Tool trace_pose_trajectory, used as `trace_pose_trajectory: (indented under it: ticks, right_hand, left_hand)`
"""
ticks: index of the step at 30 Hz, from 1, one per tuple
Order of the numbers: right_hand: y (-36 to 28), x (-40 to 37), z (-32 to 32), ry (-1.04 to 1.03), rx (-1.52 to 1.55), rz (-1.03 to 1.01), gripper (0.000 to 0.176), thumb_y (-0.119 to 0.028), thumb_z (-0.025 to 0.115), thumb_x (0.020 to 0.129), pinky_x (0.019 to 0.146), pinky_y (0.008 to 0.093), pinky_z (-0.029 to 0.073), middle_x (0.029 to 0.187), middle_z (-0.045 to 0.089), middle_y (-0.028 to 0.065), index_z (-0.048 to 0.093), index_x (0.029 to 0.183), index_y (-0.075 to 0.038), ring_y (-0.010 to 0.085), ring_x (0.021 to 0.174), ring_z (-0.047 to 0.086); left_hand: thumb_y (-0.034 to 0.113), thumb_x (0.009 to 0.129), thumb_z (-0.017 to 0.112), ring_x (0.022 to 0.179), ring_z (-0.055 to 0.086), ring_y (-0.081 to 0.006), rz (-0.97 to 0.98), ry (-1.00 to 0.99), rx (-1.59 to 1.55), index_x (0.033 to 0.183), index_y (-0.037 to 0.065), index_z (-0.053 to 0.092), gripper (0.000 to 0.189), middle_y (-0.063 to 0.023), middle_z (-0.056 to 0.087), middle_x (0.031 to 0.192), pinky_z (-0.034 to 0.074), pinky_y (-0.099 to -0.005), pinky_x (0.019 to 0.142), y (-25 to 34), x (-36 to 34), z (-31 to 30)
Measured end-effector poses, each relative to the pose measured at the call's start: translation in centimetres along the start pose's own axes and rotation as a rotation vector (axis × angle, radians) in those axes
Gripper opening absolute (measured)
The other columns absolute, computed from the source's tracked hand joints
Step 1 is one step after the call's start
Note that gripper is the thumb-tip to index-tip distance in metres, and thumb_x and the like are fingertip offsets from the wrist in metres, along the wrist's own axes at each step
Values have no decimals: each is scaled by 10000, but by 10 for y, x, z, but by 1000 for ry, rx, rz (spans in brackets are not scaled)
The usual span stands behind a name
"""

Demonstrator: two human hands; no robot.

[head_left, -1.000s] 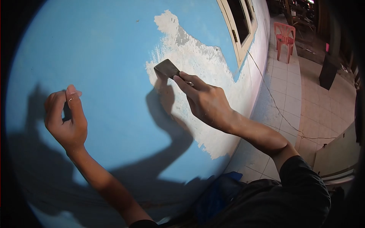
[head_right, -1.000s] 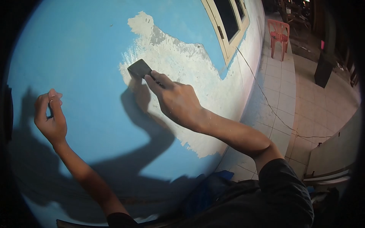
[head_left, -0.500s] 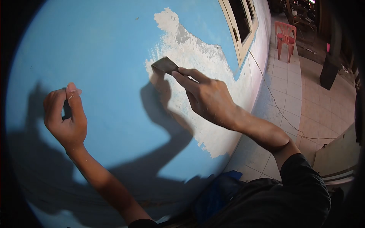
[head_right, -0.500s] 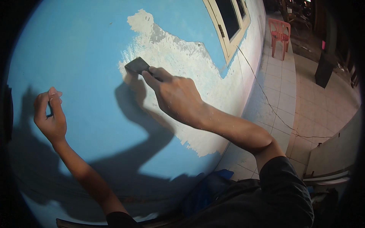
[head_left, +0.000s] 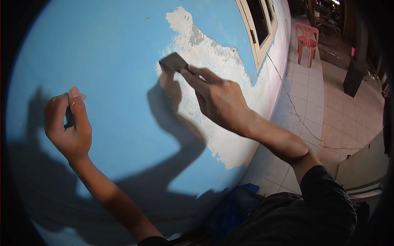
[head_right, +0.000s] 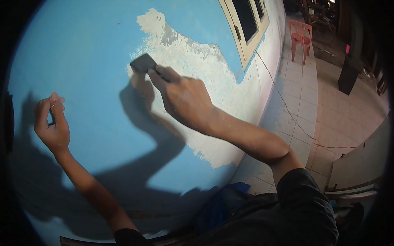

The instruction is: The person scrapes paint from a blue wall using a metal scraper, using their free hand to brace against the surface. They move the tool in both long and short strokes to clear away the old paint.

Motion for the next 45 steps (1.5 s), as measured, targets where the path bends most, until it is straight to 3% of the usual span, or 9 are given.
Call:
trace_pose_trajectory:
  ticks: [7,18,21,41,45]
  right_hand:
    - [3,12,2,22,-3,5,419,19,578,824,459,324,541,1122,644,112,601,1237,-50,235,548,636]
    - [-8,-5,-11,-127,58,41,413,20,591,809,501,337,563,1161,635,107,609,1215,-57,262,641,676]
    - [-5,-9,-3,-66,40,8,405,12,599,813,523,331,573,1158,639,100,618,1210,-62,258,680,687]
    - [-7,18,-3,0,27,-22,420,20,597,816,475,308,548,1142,647,98,614,1226,-67,226,589,661]
    - [-11,-15,5,-18,7,-58,428,9,607,817,457,284,540,1142,646,92,615,1235,-82,193,583,655]
  left_hand:
    - [26,906,617,723,580,-164,1,25,1,845,-1,651,75,-49,682,746,450,-308,750,0,-1,1]
    - [24,907,616,729,584,-162,45,5,8,886,4,659,52,-51,683,749,457,-317,762,-3,-3,1]
    - [21,907,615,730,583,-163,24,6,14,887,4,659,51,-49,683,754,458,-313,761,-3,-3,0]
    - [26,906,621,710,572,-160,23,8,9,858,-1,651,63,-46,678,743,448,-309,758,-1,0,0]
    - [25,907,616,704,567,-162,12,3,-12,854,-2,649,67,-47,676,740,445,-311,760,0,-1,0]
Point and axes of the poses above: each hand's wrist, its own x-axis towards the middle knuckle, its own z-axis out of the palm, y = z × x, the point moved 2 cm from there along x, towards the middle knuckle
